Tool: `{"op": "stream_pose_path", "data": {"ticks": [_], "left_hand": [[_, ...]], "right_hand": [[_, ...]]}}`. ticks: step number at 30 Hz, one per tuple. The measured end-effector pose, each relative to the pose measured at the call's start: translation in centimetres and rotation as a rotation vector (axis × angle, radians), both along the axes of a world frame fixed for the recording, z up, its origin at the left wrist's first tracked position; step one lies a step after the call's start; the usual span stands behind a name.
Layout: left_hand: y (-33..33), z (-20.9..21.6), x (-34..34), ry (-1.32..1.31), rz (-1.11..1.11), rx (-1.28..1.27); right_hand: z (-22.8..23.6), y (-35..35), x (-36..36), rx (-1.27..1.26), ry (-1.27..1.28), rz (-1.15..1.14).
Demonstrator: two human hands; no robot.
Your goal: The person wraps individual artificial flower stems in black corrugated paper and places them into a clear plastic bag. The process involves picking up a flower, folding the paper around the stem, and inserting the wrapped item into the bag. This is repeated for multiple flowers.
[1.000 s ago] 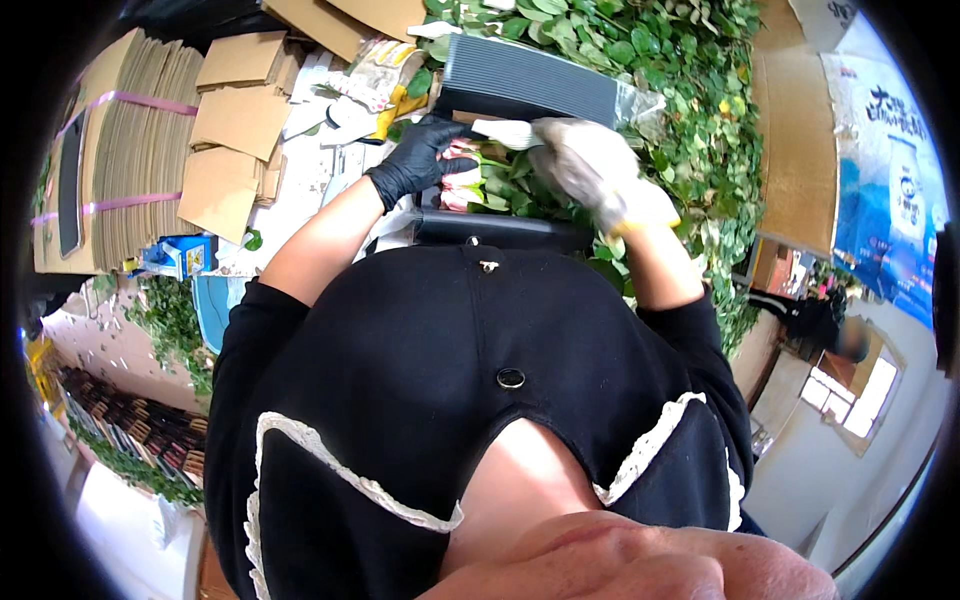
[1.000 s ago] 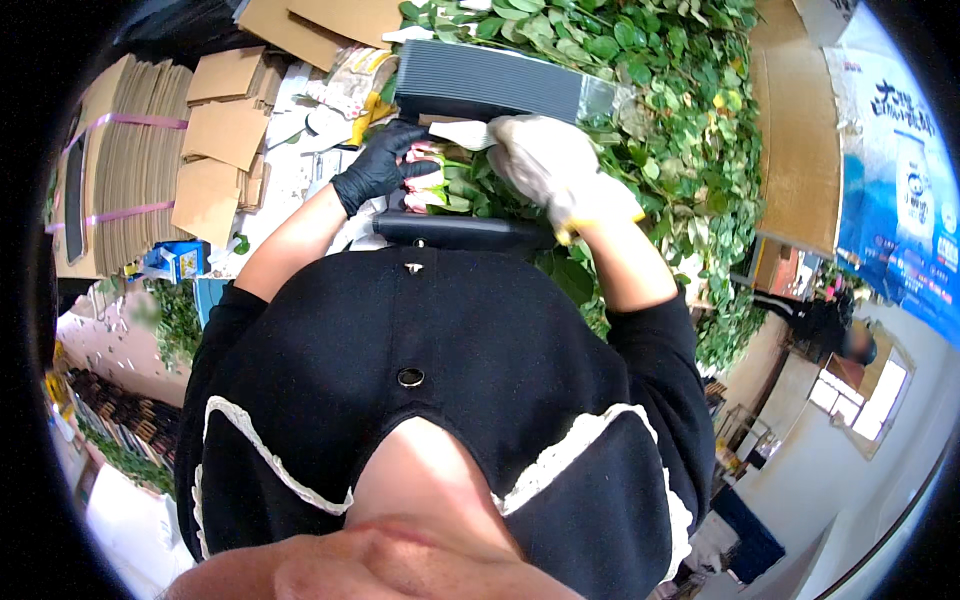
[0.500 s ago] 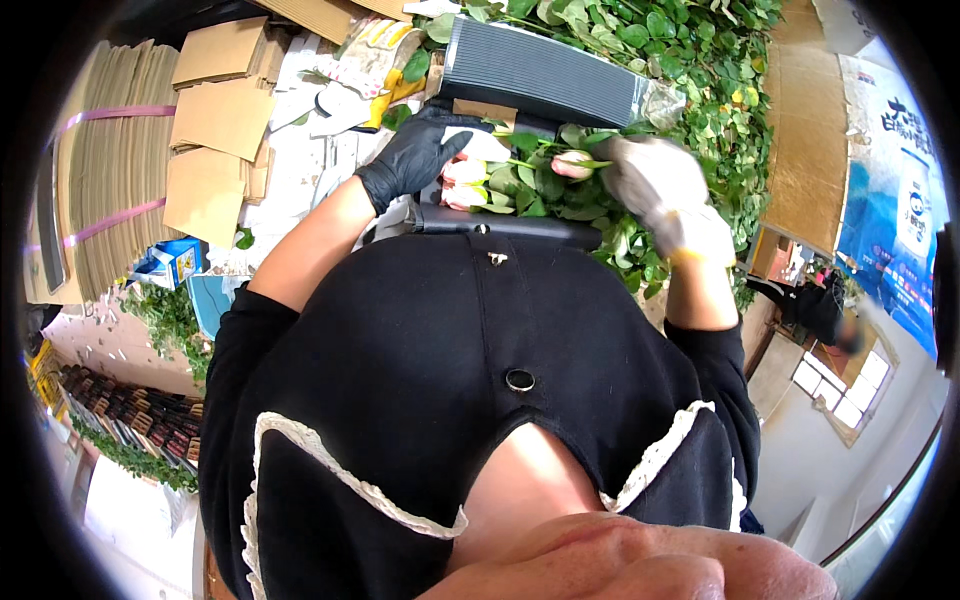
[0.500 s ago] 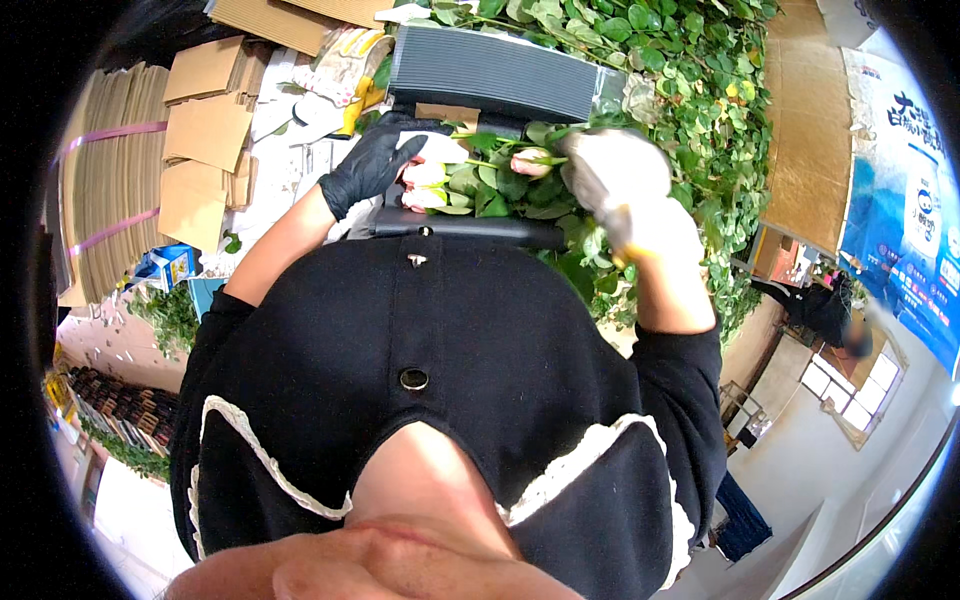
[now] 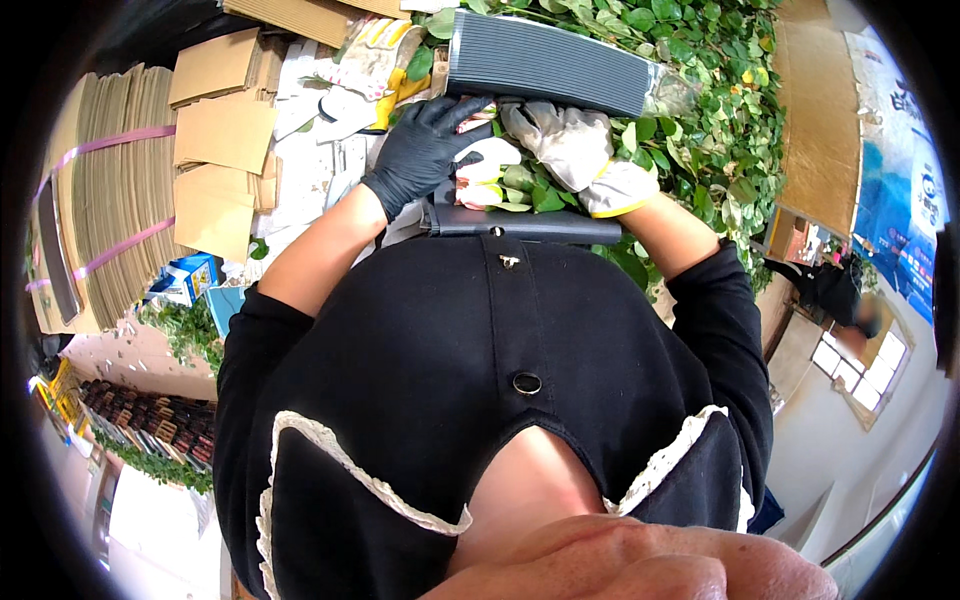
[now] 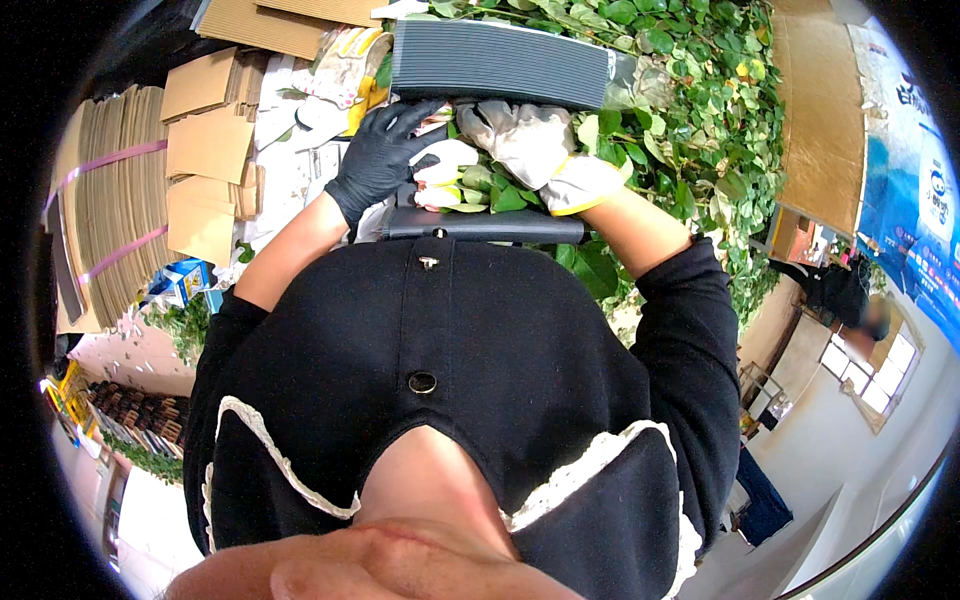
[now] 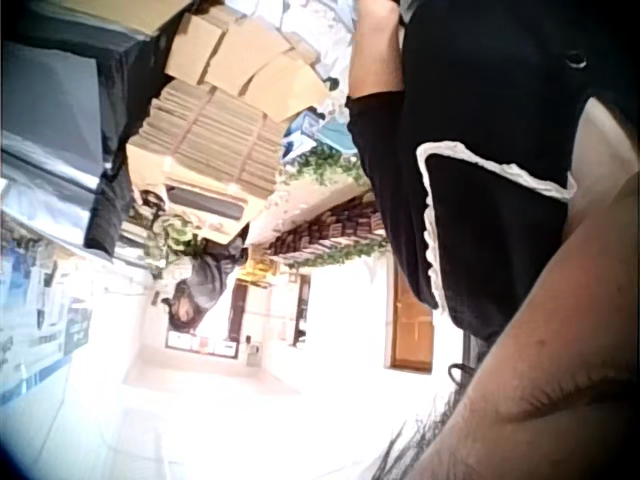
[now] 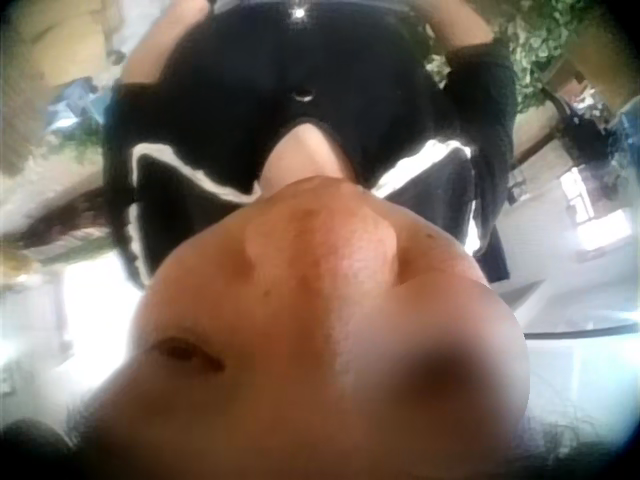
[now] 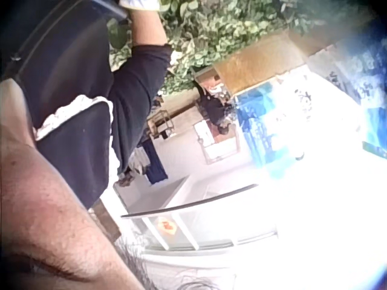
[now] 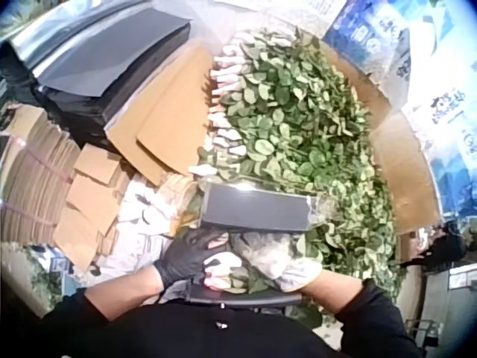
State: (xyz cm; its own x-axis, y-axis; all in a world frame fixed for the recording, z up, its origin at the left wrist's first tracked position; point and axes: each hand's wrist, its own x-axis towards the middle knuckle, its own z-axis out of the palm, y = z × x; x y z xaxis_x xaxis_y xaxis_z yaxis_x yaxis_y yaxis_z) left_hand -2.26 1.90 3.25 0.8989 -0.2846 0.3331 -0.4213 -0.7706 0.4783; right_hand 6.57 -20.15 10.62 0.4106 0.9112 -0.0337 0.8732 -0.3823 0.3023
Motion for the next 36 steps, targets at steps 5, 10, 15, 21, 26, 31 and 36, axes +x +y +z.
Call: {"op": "stream_pose_path", "data": {"ticks": [5,10,15,21,26,31,36], "left_hand": [[1.0,-0.7,-0.2,0.313,-0.033,-0.445],[11.0,6.5,-7.3,0.454,-0.067,0.083],[6.9,7.6,-5.8,0.367,-0.055,-0.101],[0.0,-0.7,-2.1,0.222,-0.045,-0.618],[-0.5,-1.9,-3.0,0.219,0.039,-0.527],[-0.4,-2.0,-2.8,0.161,0.025,-0.517],[-0.3,-1.8,-1.6,0.209,-0.004,-0.427]], "right_hand": [[4.1,3.2,-1.0,-0.202,0.255,-0.171],[12.5,1.5,-3.3,0.001,0.469,-0.437],[9.9,1.3,-4.8,0.218,0.416,-0.23],[4.0,4.5,-4.5,-0.035,0.497,-0.385],[7.6,2.0,-6.2,0.249,0.456,-0.381],[14.5,-7.3,-12.0,-0.276,0.45,-0.92],[-1.1,-13.4,-18.9,-0.532,1.111,-1.091]]}}
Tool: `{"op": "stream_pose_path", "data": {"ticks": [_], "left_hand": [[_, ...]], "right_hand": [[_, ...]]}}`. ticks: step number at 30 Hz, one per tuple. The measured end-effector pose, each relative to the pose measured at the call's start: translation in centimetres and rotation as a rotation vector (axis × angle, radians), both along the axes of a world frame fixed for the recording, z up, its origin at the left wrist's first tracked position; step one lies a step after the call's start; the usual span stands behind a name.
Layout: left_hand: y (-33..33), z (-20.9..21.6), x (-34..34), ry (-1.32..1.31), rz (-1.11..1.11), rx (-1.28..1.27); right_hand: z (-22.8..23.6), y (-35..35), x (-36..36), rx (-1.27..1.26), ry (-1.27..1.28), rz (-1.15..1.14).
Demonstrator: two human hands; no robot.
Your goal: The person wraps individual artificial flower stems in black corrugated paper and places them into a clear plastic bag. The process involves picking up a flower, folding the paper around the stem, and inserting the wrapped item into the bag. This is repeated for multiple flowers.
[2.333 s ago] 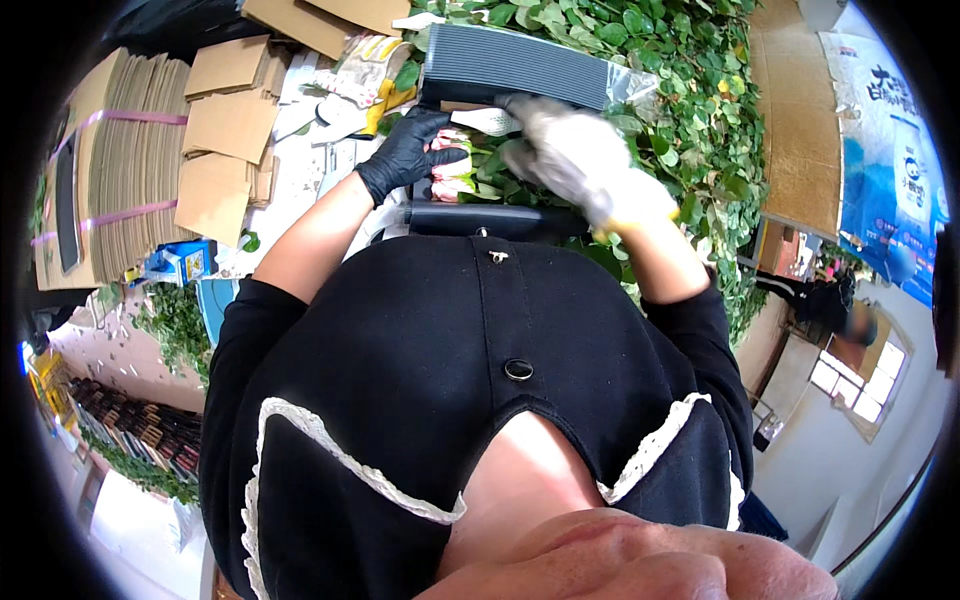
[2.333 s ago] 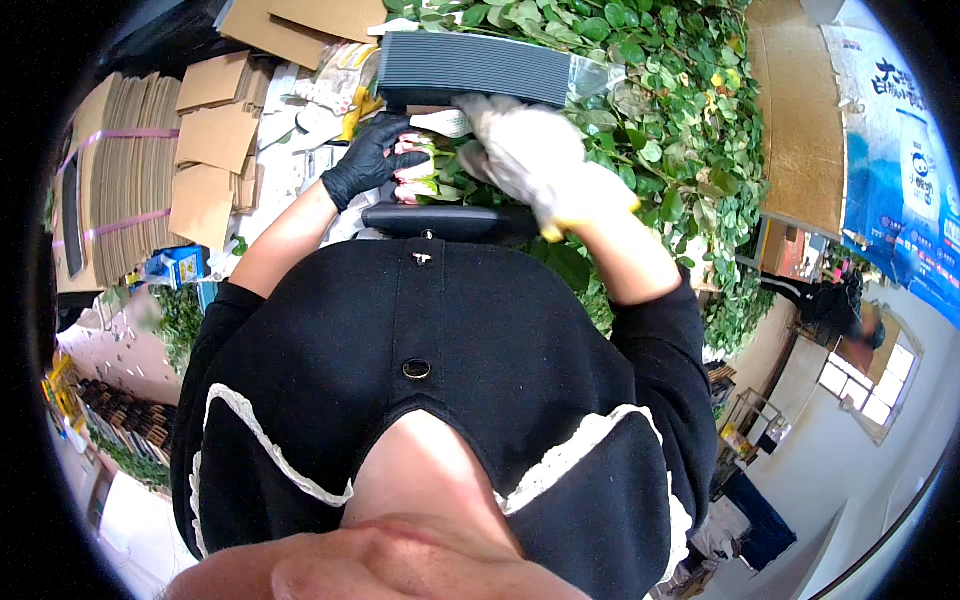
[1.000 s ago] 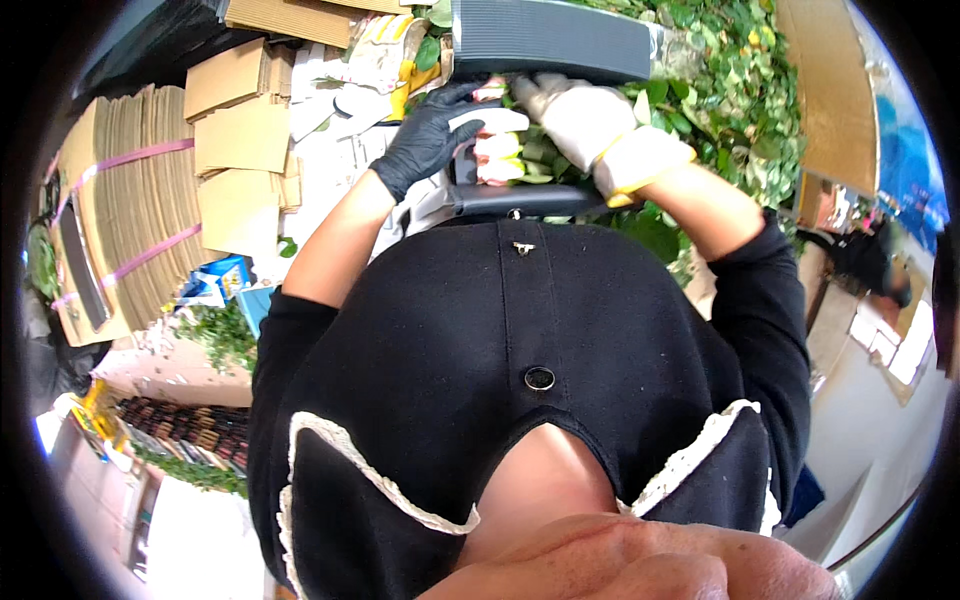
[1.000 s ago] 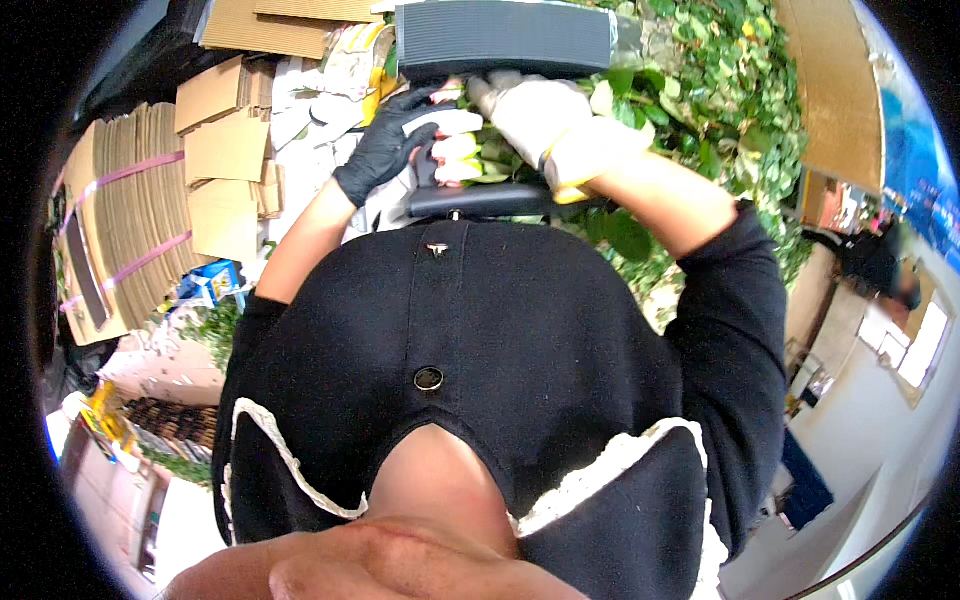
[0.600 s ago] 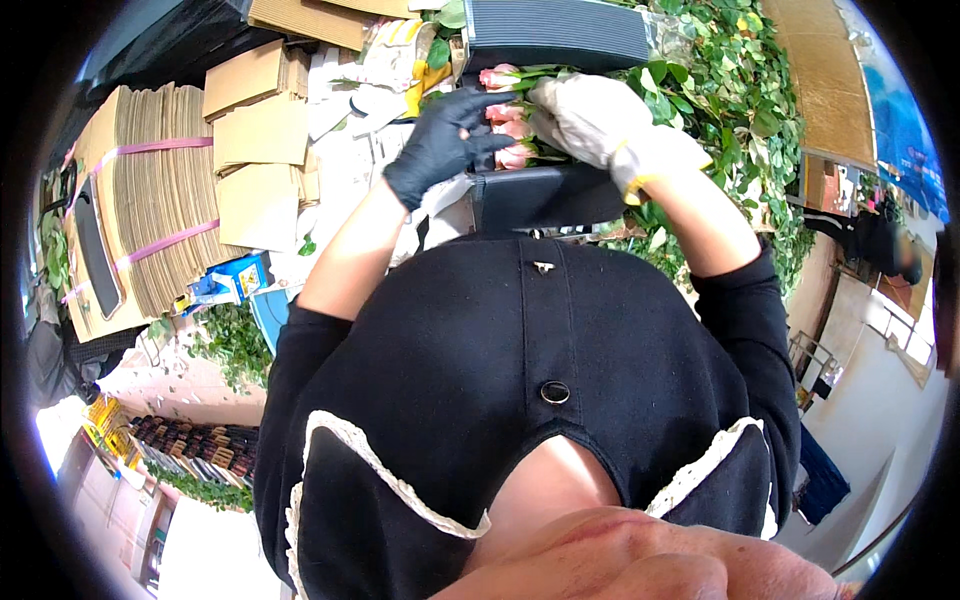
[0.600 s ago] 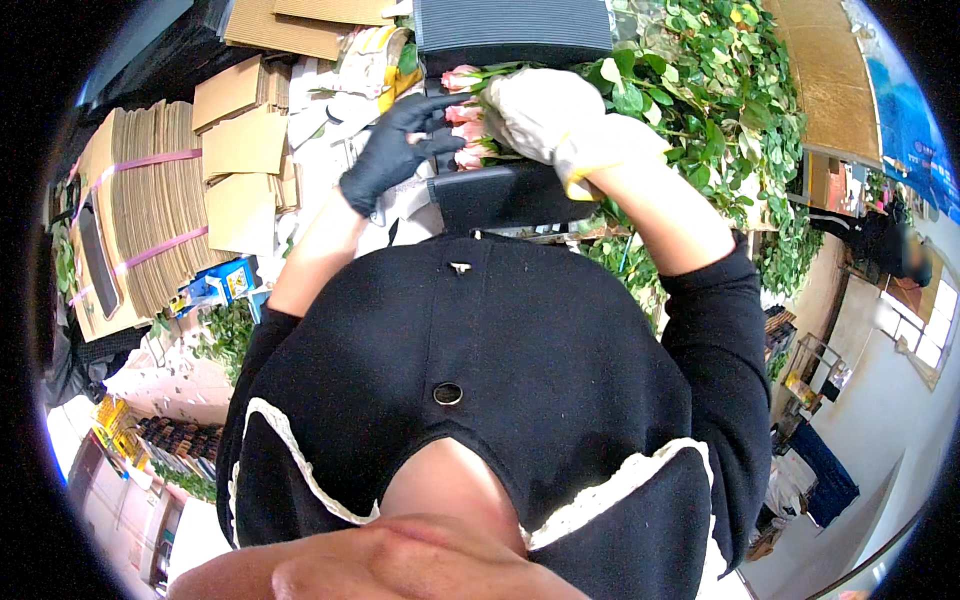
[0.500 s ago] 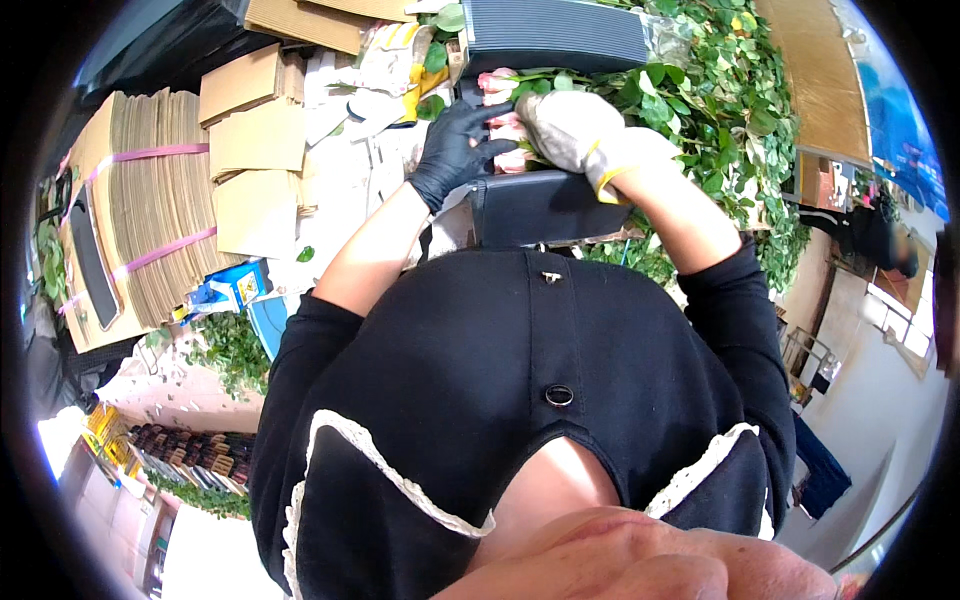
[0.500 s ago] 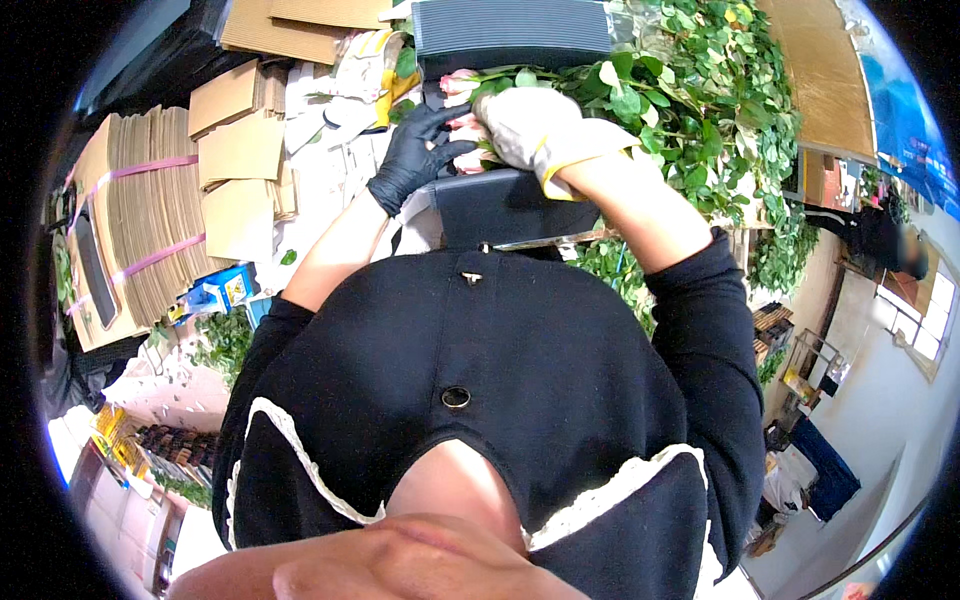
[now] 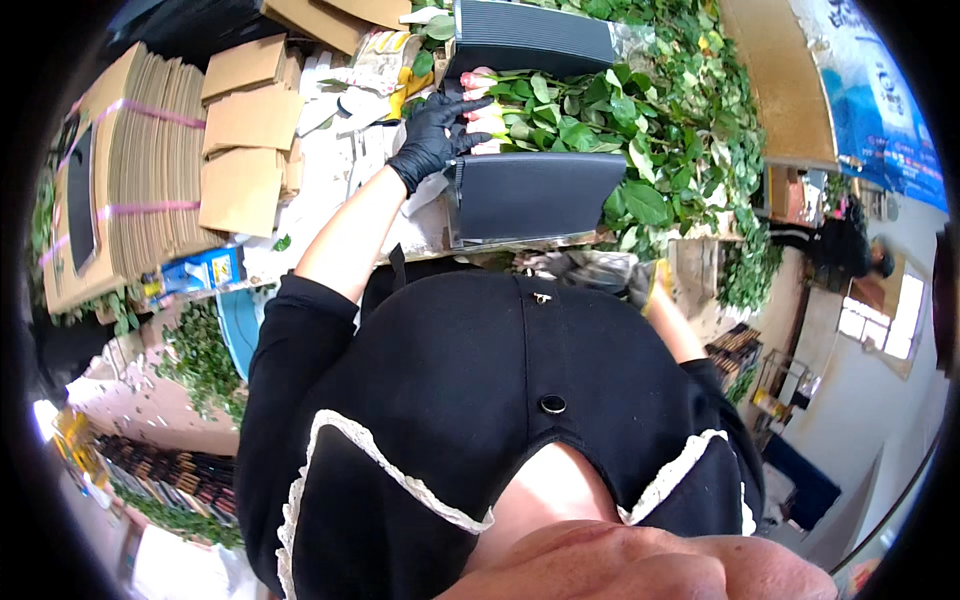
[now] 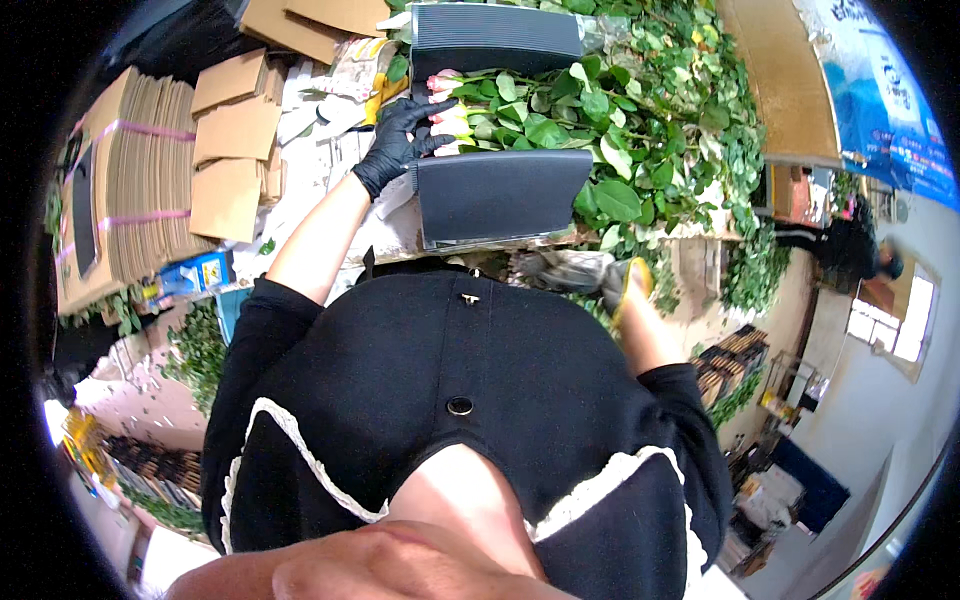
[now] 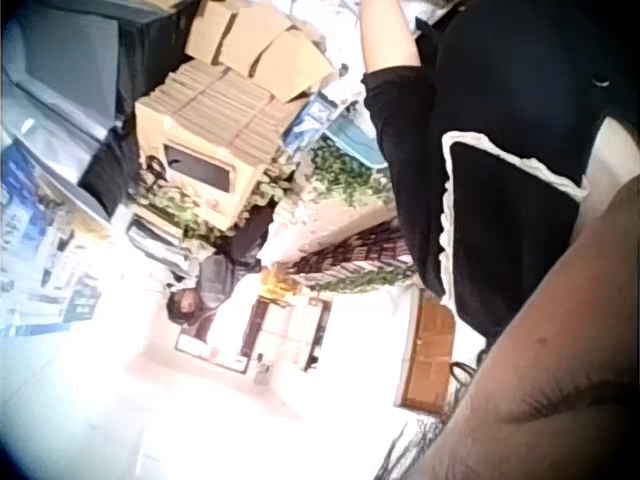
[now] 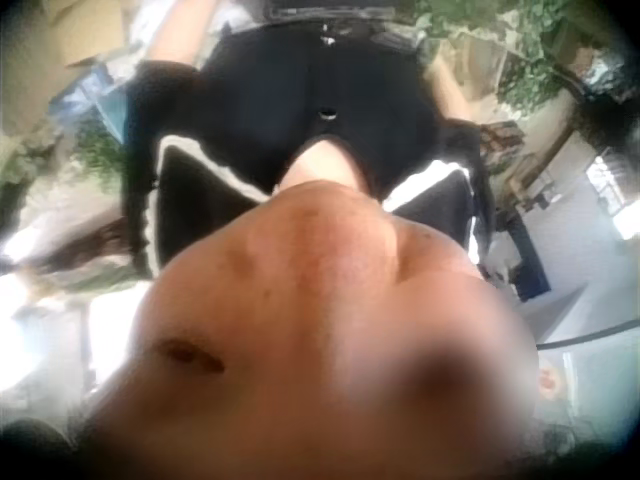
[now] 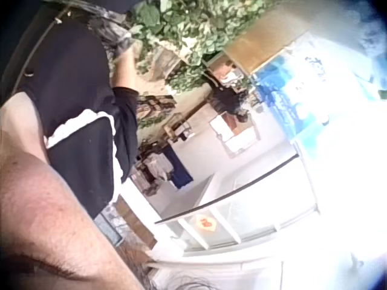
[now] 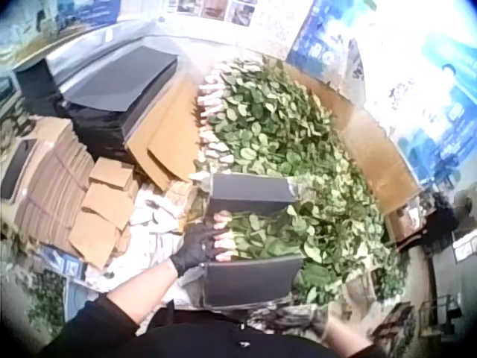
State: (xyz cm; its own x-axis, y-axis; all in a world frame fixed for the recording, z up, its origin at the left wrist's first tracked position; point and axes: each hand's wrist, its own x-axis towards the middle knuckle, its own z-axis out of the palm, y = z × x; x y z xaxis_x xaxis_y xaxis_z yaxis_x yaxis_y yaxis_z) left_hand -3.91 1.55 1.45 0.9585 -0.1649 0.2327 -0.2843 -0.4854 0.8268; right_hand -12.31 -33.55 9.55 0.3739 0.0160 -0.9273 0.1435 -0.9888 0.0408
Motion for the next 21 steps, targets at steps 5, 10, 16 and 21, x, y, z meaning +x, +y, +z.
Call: {"op": "stream_pose_path", "data": {"ticks": [5,10,16,21], "left_hand": [[0.1,-2.2,1.0,-0.1,-0.054,-0.298],[0.9,-4.8,1.0,-0.125,0.052,-0.153],[7.0,9.0,-1.8,0.37,-0.396,0.778],[5.9,27.0,-8.5,-0.375,-0.669,0.253]], "right_hand": [[9.5,10.0,2.8,1.124,-0.64,-0.029],[11.8,16.3,11.8,1.061,-0.905,0.777],[5.6,17.9,14.9,0.667,-0.619,0.708],[5.5,17.0,15.1,0.613,-0.658,0.745]]}}
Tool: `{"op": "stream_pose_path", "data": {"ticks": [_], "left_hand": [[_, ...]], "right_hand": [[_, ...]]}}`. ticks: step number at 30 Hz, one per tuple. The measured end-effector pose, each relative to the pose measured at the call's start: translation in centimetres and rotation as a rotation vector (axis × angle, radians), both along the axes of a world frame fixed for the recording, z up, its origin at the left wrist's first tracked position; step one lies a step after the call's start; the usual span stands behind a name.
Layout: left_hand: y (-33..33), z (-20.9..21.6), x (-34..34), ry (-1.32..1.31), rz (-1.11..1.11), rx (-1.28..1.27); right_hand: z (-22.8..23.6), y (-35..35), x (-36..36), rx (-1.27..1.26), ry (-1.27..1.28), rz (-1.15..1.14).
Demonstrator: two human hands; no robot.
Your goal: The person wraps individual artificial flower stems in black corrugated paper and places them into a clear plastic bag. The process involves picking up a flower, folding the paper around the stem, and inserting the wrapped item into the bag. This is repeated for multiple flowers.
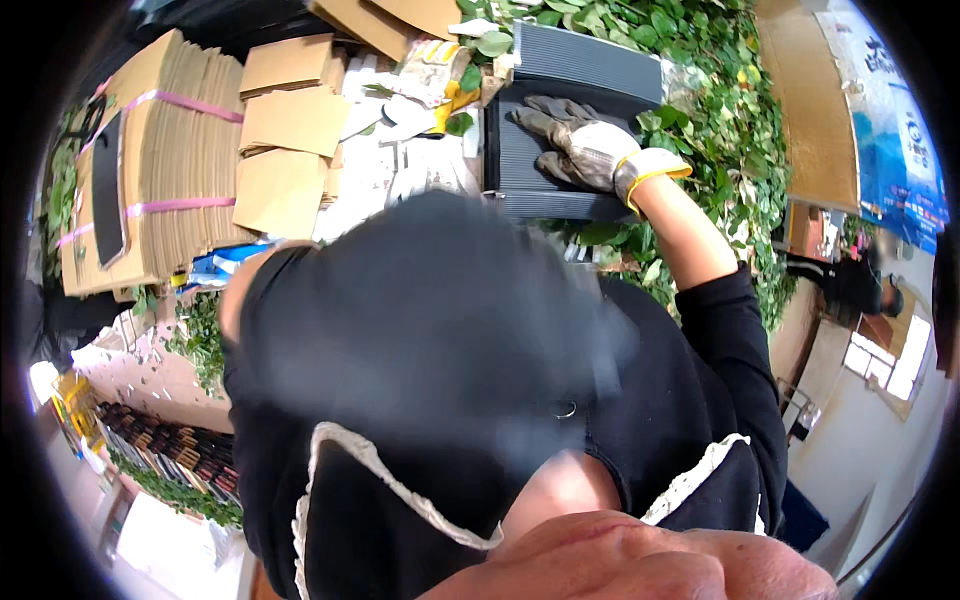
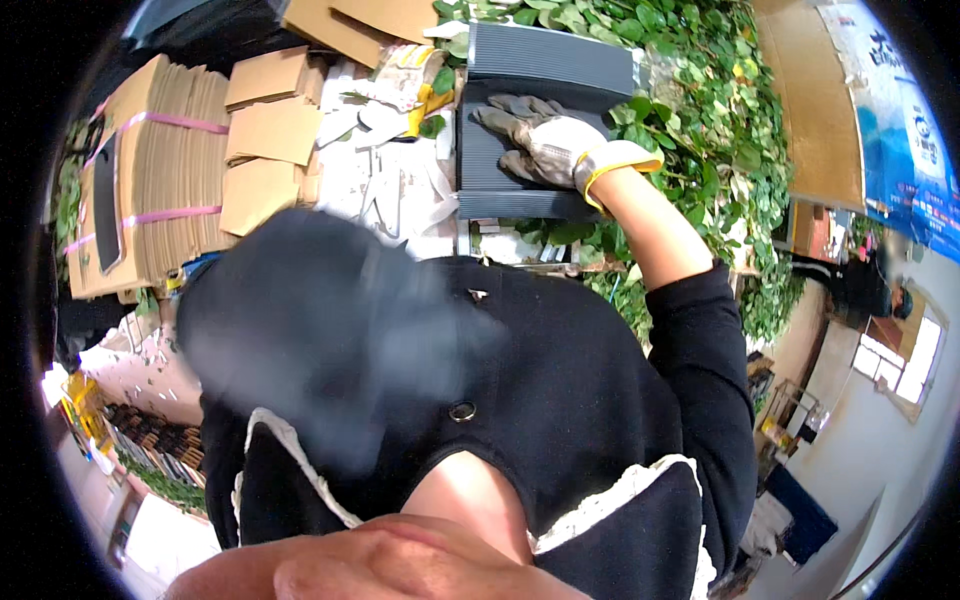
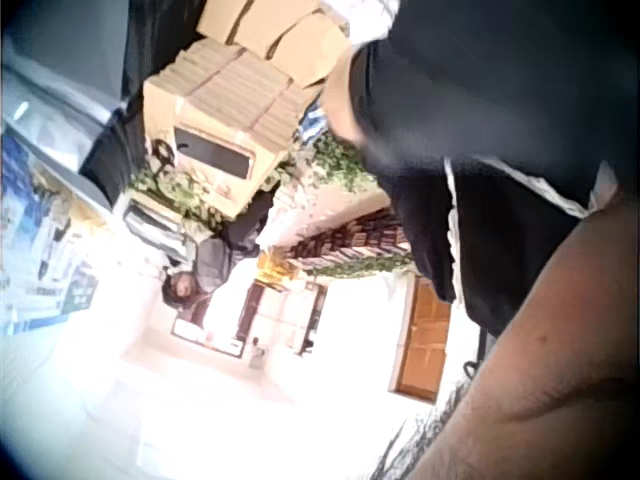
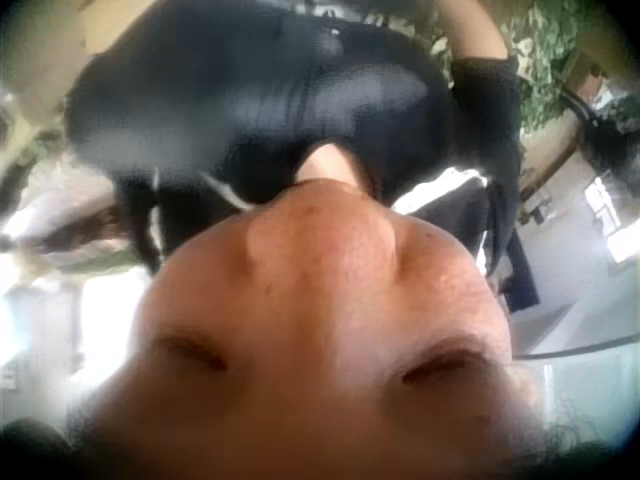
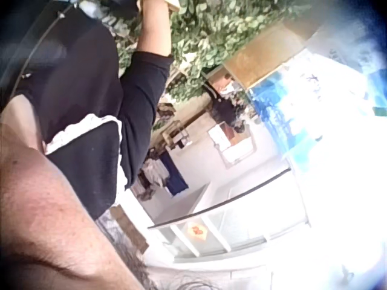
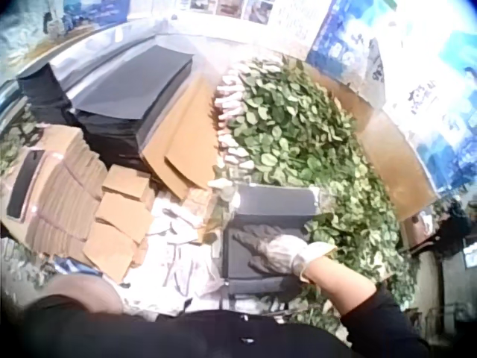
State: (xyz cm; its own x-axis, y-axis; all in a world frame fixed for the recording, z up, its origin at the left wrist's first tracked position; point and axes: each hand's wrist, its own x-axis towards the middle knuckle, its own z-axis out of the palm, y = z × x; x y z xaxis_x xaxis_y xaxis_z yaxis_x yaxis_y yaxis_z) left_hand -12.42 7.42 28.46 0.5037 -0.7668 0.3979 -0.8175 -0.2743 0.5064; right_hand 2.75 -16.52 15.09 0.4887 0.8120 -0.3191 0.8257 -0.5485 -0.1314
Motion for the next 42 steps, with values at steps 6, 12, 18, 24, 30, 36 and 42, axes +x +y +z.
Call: {"op": "stream_pose_path", "data": {"ticks": [6,12,18,24,30,36,42], "left_hand": [[-3.3,1.8,1.0,-0.011,-0.138,0.044],[-4.9,2.6,2.4,-0.089,-0.175,-0.08],[-1.4,-14.6,8.8,0.167,0.762,-0.281],[-3.5,-27.6,14.4,0.493,0.76,-0.394],[-3.2,-28.6,14.5,0.43,0.782,-0.308],[-4.9,-27.7,16.0,0.371,0.816,-0.458],[-2.5,-30.0,15.8,0.367,0.625,-0.173]], "right_hand": [[0.8,1.0,0.5,0.038,0.072,0.013],[2.4,1.0,0.2,-0.072,0.165,-0.072],[3.0,2.1,0.8,-0.117,0.268,-0.102],[1.2,2.1,1.0,0.04,0.124,0.037],[5.9,16.9,-1.0,0.618,-0.158,0.564],[-2.8,25.8,1.6,0.406,-0.243,0.794],[14.9,5.4,5.2,0.824,0.445,-0.009]]}}
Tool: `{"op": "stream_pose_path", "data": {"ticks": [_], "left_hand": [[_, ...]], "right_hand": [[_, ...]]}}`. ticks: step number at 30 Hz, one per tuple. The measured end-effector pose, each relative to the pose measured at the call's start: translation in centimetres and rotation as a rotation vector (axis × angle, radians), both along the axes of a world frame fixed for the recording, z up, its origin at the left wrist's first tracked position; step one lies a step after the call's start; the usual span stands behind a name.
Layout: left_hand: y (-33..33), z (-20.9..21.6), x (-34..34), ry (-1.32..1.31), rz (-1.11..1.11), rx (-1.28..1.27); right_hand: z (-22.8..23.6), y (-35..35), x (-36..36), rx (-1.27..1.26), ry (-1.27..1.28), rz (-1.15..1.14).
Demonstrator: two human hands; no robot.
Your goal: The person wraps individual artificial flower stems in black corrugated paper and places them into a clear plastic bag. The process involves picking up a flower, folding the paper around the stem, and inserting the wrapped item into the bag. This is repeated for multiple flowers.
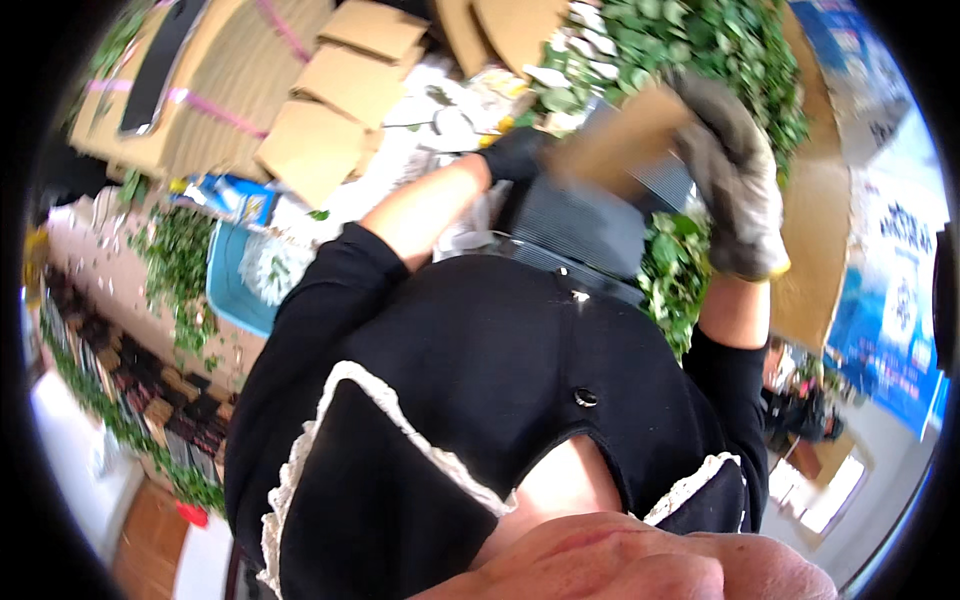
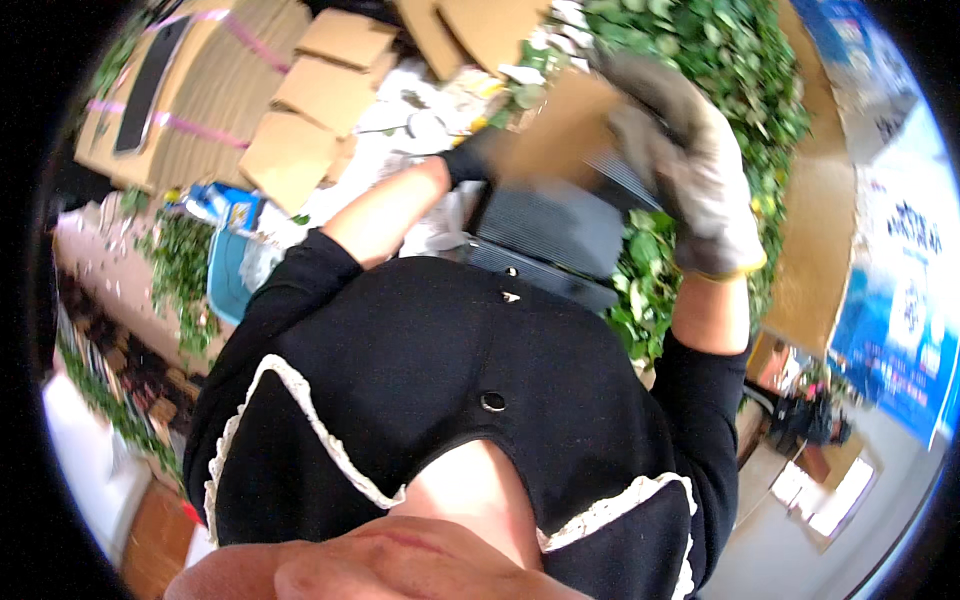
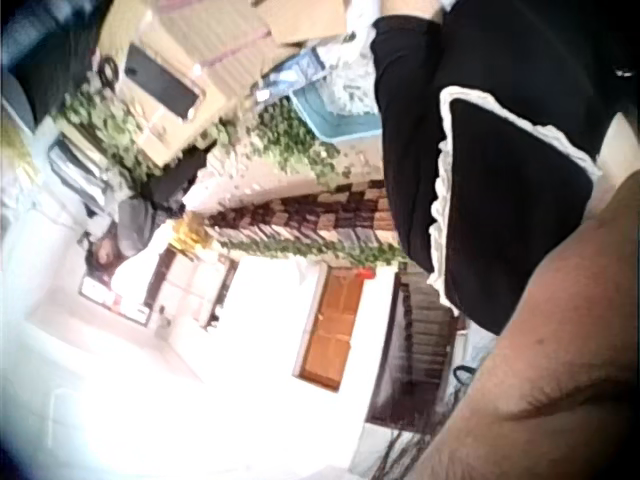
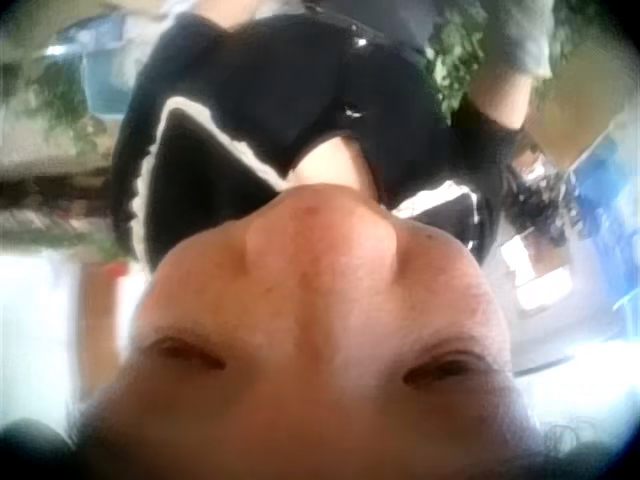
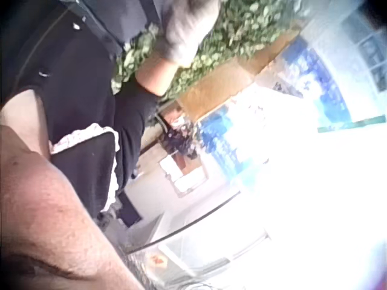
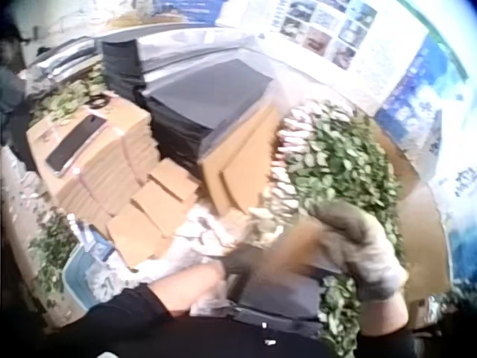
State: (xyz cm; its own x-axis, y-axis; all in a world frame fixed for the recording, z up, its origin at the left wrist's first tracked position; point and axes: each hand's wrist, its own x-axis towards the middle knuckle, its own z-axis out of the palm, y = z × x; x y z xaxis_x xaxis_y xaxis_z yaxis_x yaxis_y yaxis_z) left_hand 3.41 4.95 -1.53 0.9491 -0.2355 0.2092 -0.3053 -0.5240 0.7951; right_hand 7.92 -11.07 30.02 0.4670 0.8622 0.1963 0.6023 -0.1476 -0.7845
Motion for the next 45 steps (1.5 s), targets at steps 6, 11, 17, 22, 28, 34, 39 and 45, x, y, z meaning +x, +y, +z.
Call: {"op": "stream_pose_path", "data": {"ticks": [6,11,17,22,28,34,39,45], "left_hand": [[0.3,3.6,0.1,0.04,0.017,-0.099],[1.6,5.7,-0.2,0.207,-0.015,0.238],[1.3,3.5,0.7,0.099,-0.074,0.068],[2.1,5.5,-0.9,0.244,-0.031,0.275],[-0.6,15.5,-5.7,0.262,-0.338,-0.045],[-3.1,10.4,-5.4,0.115,-0.404,0.097],[-2.4,9.6,-5.0,0.141,-0.425,0.003],[-2.7,2.9,-7.0,0.016,-0.362,0.142]], "right_hand": [[-4.7,-13.1,-8.8,0.397,1.017,-0.782],[-5.4,-17.9,-5.0,-0.314,0.228,-0.186],[-13.9,-7.0,-1.4,-0.895,0.454,-0.572],[-16.1,-6.6,-0.9,-0.859,0.547,-0.464],[-16.2,-6.8,-1.0,-0.898,0.382,-0.482],[-8.8,-5.3,-0.3,-1.28,-0.36,-0.063],[-15.1,-5.7,-3.3,-0.973,-0.036,0.145],[-5.3,0.9,10.7,-0.643,-0.116,-0.132]]}}
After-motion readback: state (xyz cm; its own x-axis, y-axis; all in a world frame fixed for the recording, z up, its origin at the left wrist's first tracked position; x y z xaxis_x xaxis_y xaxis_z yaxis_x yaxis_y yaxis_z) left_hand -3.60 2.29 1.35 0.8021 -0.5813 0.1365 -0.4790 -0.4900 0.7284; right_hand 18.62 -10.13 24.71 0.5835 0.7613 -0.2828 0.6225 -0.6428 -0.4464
